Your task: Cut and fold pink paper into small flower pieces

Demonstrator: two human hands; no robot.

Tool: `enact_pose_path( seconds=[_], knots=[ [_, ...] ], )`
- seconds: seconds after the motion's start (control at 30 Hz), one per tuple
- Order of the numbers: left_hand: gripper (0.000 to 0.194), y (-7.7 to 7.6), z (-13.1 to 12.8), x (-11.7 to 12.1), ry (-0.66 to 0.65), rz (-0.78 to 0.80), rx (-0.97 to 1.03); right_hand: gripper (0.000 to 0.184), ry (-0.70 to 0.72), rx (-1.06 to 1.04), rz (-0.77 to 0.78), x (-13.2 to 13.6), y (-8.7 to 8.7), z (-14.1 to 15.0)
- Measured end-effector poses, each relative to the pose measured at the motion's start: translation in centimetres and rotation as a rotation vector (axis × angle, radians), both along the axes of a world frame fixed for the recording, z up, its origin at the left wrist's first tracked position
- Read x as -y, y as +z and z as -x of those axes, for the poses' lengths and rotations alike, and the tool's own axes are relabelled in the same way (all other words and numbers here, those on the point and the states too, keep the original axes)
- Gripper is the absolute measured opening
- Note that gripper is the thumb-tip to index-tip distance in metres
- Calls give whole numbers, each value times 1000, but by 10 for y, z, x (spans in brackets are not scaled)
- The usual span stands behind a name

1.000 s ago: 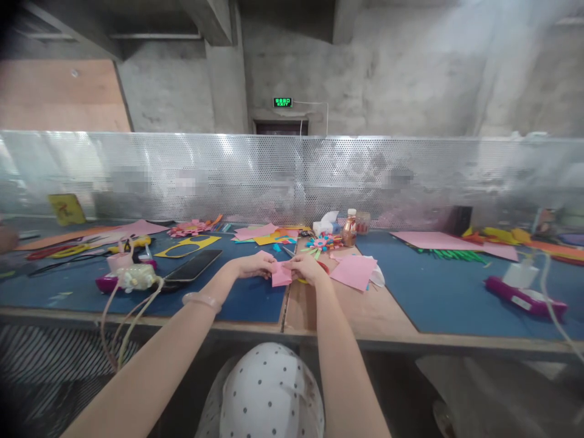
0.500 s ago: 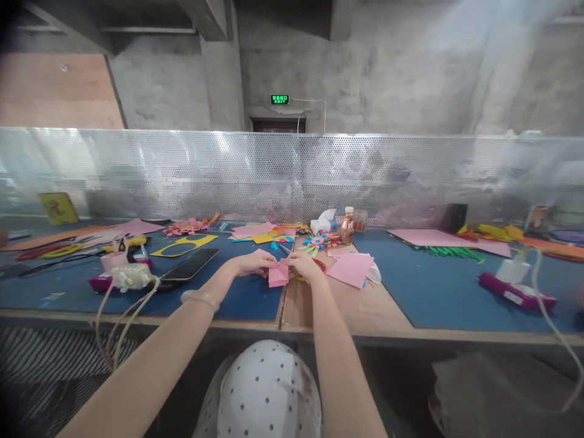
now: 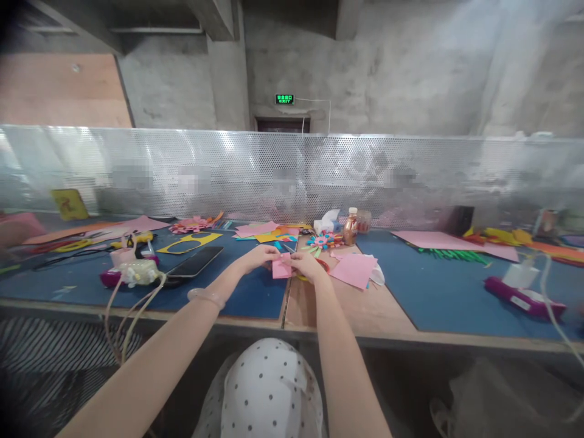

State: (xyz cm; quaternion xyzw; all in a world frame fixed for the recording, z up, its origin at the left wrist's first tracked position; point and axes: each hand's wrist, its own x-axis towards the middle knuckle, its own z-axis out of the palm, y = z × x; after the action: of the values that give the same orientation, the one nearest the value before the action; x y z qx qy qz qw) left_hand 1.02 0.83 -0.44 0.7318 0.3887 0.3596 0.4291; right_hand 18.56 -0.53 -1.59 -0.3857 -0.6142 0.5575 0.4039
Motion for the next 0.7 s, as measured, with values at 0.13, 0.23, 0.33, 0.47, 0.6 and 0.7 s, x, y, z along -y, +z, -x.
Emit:
enact_pose_path(
  seconds=[0.13, 0.23, 0.33, 0.47, 0.6, 0.7],
  knots=[
    [21, 1, -1, -2, 39, -59, 11, 28, 53, -16, 27, -1, 1, -1],
    [22, 1, -2, -2, 66, -75, 23, 28, 91, -7, 37, 0, 2, -2],
    [22, 2, -2, -3, 94, -122, 27, 28, 114, 7, 35, 3, 3, -1],
    [23, 2, -1, -4, 129, -178, 9, 32, 118, 23, 17, 6, 6, 0],
    [24, 3, 0, -3, 161, -170, 1, 44, 105, 18, -2, 6, 5, 0],
    [24, 3, 0, -3, 173, -176, -7, 48, 110, 16, -6, 5, 3, 0]
  ],
)
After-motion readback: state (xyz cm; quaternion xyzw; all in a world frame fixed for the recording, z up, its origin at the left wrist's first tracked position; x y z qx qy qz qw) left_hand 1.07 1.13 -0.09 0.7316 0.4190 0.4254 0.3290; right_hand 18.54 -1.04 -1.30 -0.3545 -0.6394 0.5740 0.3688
